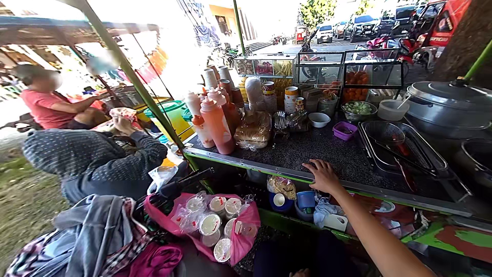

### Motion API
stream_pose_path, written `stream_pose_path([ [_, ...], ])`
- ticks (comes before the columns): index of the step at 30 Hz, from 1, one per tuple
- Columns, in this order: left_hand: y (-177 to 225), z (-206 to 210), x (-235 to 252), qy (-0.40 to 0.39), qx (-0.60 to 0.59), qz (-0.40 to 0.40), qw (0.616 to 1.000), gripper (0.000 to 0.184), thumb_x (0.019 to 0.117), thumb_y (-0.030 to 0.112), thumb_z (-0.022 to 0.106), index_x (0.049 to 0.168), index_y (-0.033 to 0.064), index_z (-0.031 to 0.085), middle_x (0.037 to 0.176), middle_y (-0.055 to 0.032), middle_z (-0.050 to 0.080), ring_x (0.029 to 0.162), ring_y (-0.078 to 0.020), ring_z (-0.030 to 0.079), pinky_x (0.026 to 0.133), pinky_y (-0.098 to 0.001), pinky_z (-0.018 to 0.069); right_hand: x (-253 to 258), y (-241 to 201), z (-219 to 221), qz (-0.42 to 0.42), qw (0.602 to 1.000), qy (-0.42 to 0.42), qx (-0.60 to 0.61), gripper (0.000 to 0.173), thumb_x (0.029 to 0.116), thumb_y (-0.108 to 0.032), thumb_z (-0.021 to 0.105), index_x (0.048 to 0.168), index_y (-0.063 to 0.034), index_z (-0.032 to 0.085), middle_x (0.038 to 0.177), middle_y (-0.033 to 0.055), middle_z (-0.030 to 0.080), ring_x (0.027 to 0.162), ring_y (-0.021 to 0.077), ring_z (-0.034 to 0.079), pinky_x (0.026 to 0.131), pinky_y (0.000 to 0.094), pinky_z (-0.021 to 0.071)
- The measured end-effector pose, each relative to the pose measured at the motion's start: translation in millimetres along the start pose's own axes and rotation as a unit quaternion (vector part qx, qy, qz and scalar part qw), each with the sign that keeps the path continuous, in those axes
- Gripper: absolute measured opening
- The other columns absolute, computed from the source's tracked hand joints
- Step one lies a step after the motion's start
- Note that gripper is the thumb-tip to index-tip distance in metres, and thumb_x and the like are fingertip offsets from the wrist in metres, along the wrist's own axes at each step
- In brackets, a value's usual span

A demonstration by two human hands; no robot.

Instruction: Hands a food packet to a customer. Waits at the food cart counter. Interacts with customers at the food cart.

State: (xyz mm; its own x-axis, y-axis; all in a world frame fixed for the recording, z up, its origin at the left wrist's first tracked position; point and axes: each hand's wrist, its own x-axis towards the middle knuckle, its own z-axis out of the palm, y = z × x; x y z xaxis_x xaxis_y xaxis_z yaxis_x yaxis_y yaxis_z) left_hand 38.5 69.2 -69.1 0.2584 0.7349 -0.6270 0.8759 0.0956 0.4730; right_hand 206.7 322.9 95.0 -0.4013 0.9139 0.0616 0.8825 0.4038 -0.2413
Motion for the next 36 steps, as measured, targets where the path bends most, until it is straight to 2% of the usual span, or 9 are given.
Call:
stream_pose_path([
  [2, -2.7, 3.0, 2.4, 0.004, -0.002, 0.005, 1.0, 0.045, 0.1081, 0.034, 0.047, 0.143, 0.0079, 0.058, 0.145, -0.0169, 0.059, 0.14, -0.034, 0.051, 0.119, -0.0621, 0.0285, -0.7, 1.4, 0.6, 0.0, 1.0, 0.007, 0.001, 0.089, 0.0779, -0.034, 0.085, 0.157, -0.0338, 0.043, 0.163, 0.0125, 0.037, 0.152, 0.0378, 0.03, 0.12, 0.0613, 0.0229],
  [5, -5.4, 8.4, 4.8, 0.016, -0.005, 0.013, 1.0, 0.043, 0.1076, 0.033, 0.048, 0.139, 0.0067, 0.061, 0.141, -0.0177, 0.062, 0.136, -0.0348, 0.055, 0.116, -0.0621, 0.0337, -0.1, 0.9, 2.8, -0.001, 1.0, 0.014, -0.006, 0.089, 0.0776, -0.036, 0.086, 0.156, -0.0334, 0.044, 0.163, 0.0128, 0.038, 0.152, 0.0377, 0.031, 0.121, 0.0611, 0.023],
  [13, 2.1, 5.9, 0.4, 0.025, -0.041, 0.008, 0.999, 0.042, 0.1072, 0.031, 0.049, 0.139, 0.0048, 0.06, 0.141, -0.0196, 0.061, 0.136, -0.0361, 0.054, 0.117, -0.0623, 0.0324, -0.6, 5.3, 5.0, -0.012, 0.999, 0.027, -0.017, 0.09, 0.0775, -0.035, 0.087, 0.156, -0.0314, 0.044, 0.163, 0.015, 0.038, 0.151, 0.0401, 0.032, 0.119, 0.0626, 0.0245],
  [30, 2.6, 7.5, -1.2, 0.027, -0.038, 0.011, 0.999, 0.042, 0.1073, 0.03, 0.05, 0.138, 0.004, 0.06, 0.14, -0.0201, 0.062, 0.135, -0.0358, 0.055, 0.116, -0.0602, 0.0338, -2.0, 6.7, 5.0, -0.022, 0.999, 0.039, -0.016, 0.088, 0.0773, -0.033, 0.088, 0.155, -0.0289, 0.047, 0.16, 0.0167, 0.041, 0.148, 0.0423, 0.036, 0.117, 0.0631, 0.027],
  [36, 2.2, 7.1, 0.9, 0.018, -0.03, 0.009, 0.999, 0.042, 0.1074, 0.03, 0.049, 0.139, 0.004, 0.06, 0.14, -0.02, 0.061, 0.135, -0.0357, 0.054, 0.116, -0.0607, 0.033, -1.9, 6.6, 3.2, -0.017, 0.999, 0.029, -0.022, 0.089, 0.0787, -0.034, 0.087, 0.156, -0.0297, 0.044, 0.161, 0.0156, 0.039, 0.149, 0.0417, 0.034, 0.118, 0.0627, 0.0255],
])
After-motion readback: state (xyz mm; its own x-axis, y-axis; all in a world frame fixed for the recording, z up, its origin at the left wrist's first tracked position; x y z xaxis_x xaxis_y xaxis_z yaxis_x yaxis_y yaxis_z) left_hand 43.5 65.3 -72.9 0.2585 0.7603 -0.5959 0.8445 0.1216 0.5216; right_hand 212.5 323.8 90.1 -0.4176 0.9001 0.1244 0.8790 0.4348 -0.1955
